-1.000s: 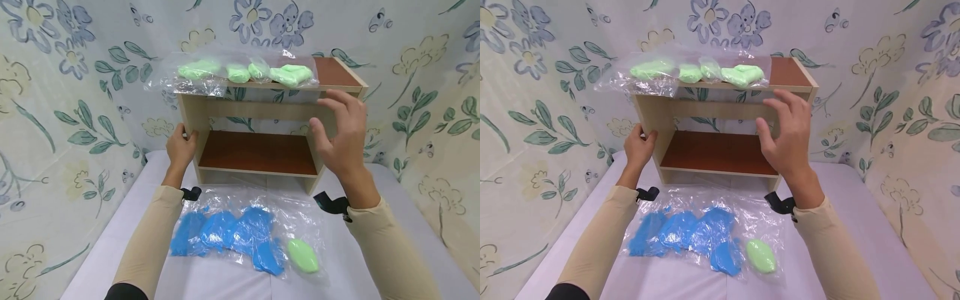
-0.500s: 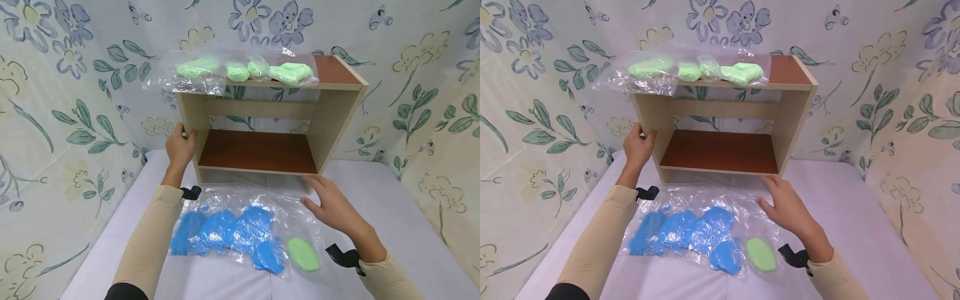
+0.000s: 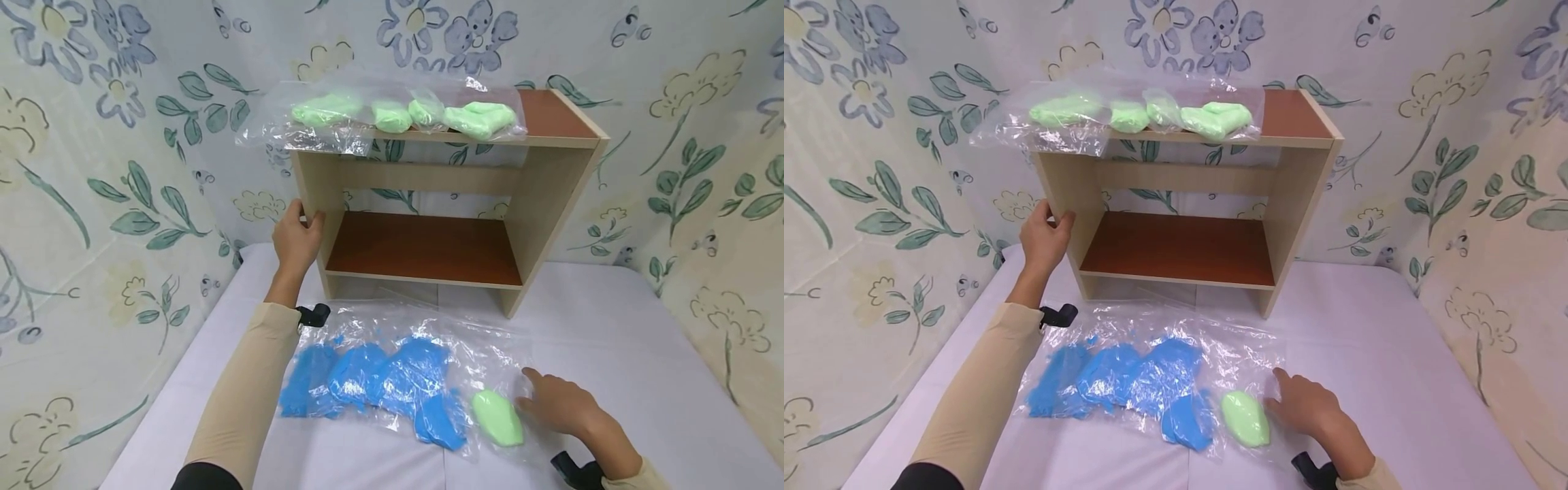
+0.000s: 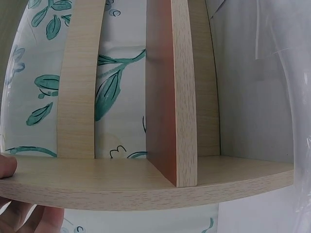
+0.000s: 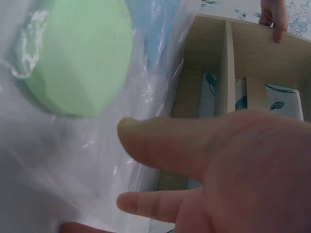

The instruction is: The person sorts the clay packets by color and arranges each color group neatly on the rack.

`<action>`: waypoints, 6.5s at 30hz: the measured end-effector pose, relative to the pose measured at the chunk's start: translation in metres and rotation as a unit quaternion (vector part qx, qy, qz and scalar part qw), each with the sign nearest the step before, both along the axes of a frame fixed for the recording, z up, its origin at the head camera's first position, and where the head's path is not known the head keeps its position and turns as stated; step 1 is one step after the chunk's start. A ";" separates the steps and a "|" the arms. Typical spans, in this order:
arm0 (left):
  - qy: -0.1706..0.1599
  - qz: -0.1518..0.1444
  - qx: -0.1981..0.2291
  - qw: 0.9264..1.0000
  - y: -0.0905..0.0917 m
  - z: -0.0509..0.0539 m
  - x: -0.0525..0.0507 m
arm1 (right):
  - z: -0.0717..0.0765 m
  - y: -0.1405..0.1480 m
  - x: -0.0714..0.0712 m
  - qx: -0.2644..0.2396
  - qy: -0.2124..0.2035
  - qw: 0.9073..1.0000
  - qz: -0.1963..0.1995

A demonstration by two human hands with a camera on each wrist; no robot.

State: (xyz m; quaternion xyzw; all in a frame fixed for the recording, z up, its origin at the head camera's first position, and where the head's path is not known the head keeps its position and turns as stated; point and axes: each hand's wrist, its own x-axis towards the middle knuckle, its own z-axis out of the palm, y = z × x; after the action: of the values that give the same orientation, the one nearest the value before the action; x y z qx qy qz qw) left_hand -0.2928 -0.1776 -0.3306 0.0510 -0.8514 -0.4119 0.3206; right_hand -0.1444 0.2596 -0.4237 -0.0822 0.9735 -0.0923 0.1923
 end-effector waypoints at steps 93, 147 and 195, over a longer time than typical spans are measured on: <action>-0.003 0.003 -0.015 1.000 0.002 0.000 -0.002 | -0.027 -0.013 -0.001 -0.269 0.061 0.961 0.027; -0.005 0.003 -0.024 1.000 0.001 0.001 0.001 | 0.085 -0.063 -0.019 -0.189 0.223 0.919 0.265; -0.009 0.004 -0.029 1.000 0.000 0.001 0.004 | 0.189 -0.034 -0.049 -0.453 0.332 0.776 0.288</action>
State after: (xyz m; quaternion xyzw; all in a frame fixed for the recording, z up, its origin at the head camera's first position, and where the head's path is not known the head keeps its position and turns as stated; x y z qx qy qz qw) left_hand -0.2892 -0.1771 -0.3299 0.0491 -0.8657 -0.3850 0.3161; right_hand -0.1937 0.2256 -0.2346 -0.4617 0.7536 -0.4298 -0.1849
